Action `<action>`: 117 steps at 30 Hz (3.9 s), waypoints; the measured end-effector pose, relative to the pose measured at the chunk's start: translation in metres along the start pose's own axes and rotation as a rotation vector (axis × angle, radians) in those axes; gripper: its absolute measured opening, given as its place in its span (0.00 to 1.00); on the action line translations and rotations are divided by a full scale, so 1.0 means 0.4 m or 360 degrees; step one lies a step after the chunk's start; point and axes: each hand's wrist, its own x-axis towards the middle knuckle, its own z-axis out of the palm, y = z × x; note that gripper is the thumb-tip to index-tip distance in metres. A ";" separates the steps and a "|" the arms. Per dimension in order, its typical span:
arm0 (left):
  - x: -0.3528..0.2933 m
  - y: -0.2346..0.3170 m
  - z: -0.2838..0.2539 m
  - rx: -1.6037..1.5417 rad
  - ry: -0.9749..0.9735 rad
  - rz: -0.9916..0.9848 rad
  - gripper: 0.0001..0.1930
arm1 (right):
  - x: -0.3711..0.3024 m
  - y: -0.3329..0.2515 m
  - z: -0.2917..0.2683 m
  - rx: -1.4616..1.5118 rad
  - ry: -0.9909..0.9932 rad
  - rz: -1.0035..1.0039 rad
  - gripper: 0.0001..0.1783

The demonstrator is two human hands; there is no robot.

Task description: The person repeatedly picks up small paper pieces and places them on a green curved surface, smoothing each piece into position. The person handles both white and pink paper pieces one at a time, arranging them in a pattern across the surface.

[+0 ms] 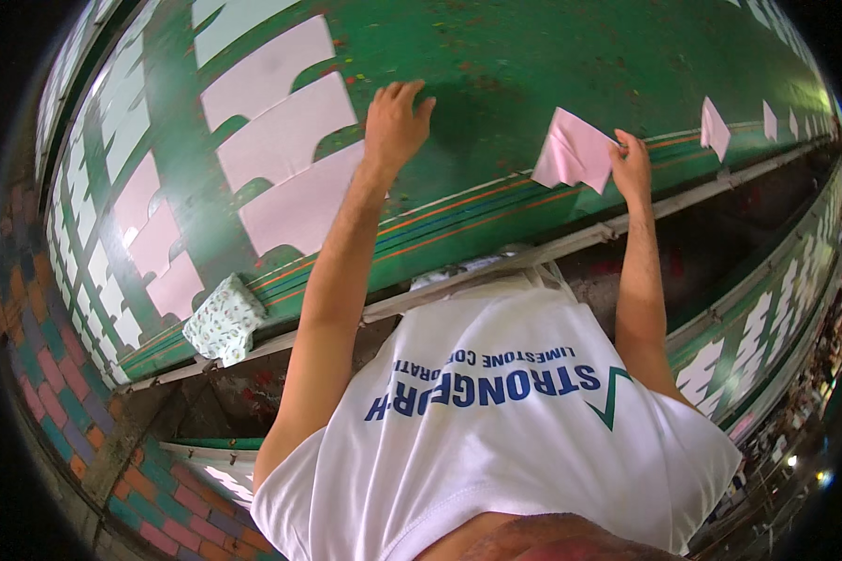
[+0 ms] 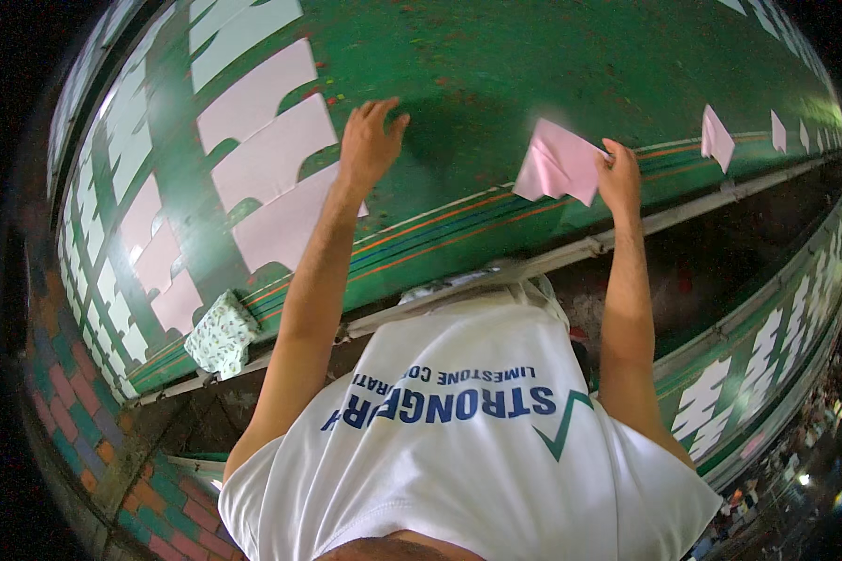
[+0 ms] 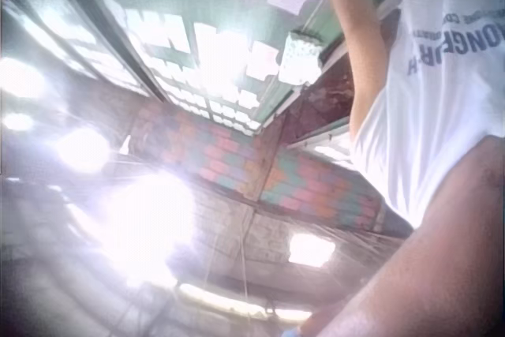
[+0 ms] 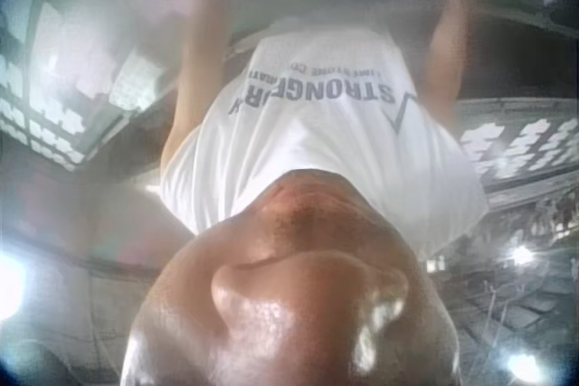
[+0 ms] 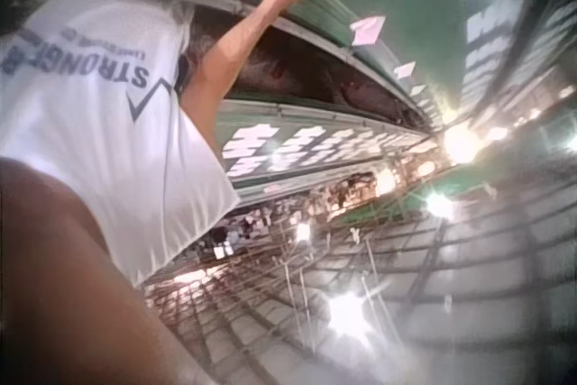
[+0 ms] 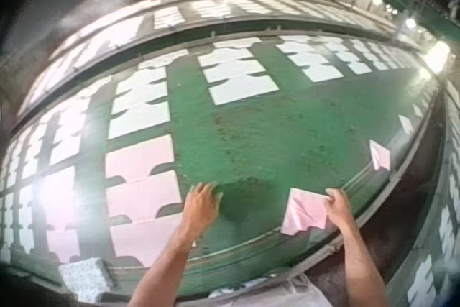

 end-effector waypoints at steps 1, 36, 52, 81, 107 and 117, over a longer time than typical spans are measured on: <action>-0.026 0.045 0.030 -0.0055 -0.0019 0.0034 0.17 | 0.010 0.020 -0.003 -0.0019 -0.0019 0.0032 0.22; -0.027 0.472 0.434 0.0340 0.0072 -0.0097 0.15 | 0.025 0.103 -0.033 0.0359 -0.0167 -0.0883 0.07; -0.042 0.447 0.380 -0.0143 -0.0205 -0.0010 0.11 | 0.062 0.043 -0.053 -0.0063 -0.0020 -0.1324 0.05; 0.104 1.006 0.757 -0.0362 0.0364 -0.0053 0.10 | 0.277 0.437 -0.486 0.0908 -0.0802 -0.0837 0.06; -0.024 1.003 0.596 -0.1209 0.0445 -0.0315 0.04 | 0.326 0.316 -0.465 0.1230 -0.0526 -0.0947 0.12; -0.235 0.771 0.413 -0.1722 0.0394 -0.0607 0.06 | 0.361 0.370 -0.396 0.1620 -0.0741 -0.0686 0.07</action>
